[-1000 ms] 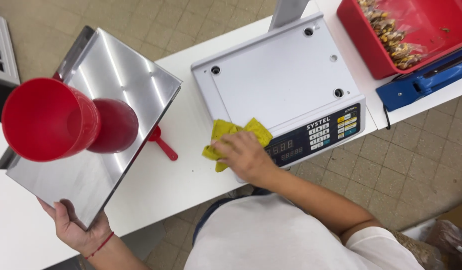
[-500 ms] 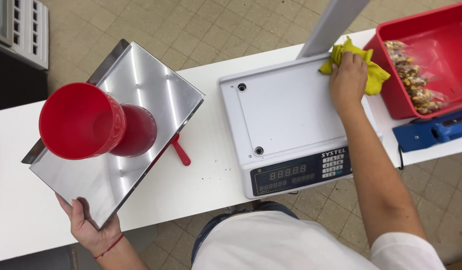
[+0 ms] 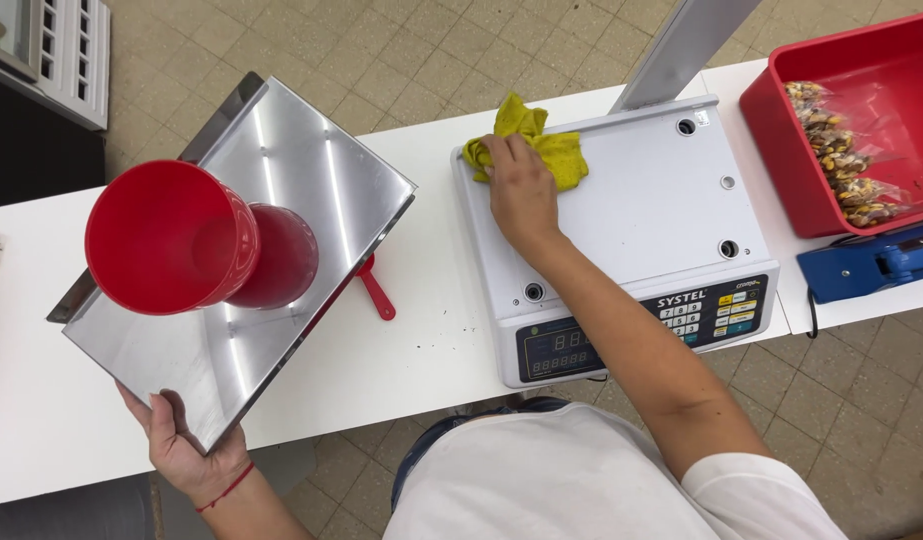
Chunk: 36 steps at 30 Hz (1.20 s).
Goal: Cleaning a scale, cutting labels from a sheet, and sealing small bags of snacks using a heat sealer.
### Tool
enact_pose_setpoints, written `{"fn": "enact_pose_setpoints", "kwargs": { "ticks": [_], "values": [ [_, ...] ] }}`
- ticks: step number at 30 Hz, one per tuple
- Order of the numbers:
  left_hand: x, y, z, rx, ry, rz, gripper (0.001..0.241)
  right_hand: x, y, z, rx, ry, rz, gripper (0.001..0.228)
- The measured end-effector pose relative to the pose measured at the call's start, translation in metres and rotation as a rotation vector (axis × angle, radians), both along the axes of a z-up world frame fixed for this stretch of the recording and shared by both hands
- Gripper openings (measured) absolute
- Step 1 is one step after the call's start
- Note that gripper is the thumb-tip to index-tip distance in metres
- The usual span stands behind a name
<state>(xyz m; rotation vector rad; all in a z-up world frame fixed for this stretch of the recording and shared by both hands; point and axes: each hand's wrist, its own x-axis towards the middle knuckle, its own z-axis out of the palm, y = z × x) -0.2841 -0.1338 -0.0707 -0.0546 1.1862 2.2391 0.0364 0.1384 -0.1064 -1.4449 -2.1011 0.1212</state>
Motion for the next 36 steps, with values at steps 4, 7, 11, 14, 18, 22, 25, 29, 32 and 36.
{"fn": "enact_pose_setpoints", "kwargs": {
  "ticks": [4,7,11,14,18,22,25,29,32,36],
  "values": [
    [-0.006,0.001,-0.008,-0.022,-0.001,-0.009,0.060,0.018,-0.013,0.001,-0.091,0.129,0.294,0.040],
    [-0.013,-0.002,-0.017,-0.242,0.050,-0.002,0.062,0.031,-0.045,0.012,-0.140,0.085,0.483,0.037],
    [0.001,0.005,0.001,-0.257,0.013,0.003,0.061,0.047,-0.105,0.023,-0.168,-0.065,0.429,0.037],
    [0.005,0.000,0.003,-0.128,-0.011,0.006,0.059,0.044,-0.149,0.024,-0.136,-0.207,0.308,0.039],
    [0.005,-0.004,0.003,0.168,-0.045,-0.022,0.061,0.031,-0.161,0.041,-0.254,0.278,0.535,0.039],
    [-0.003,-0.004,-0.001,0.153,-0.078,0.005,0.057,0.055,-0.171,0.054,-0.315,0.565,0.634,0.035],
    [0.000,-0.005,0.005,0.139,-0.040,0.002,0.061,0.130,-0.171,0.073,-0.445,0.766,0.343,0.027],
    [0.004,-0.002,0.011,0.059,-0.014,0.007,0.060,0.239,-0.150,0.066,-0.126,0.235,-0.102,0.031],
    [0.001,-0.002,0.008,-0.051,0.000,0.012,0.061,0.274,-0.138,0.019,0.007,-0.013,-0.131,0.029],
    [0.010,0.006,0.021,-0.306,0.023,0.057,0.060,0.246,-0.144,-0.001,0.176,-0.201,-0.126,0.032]
  ]
}}
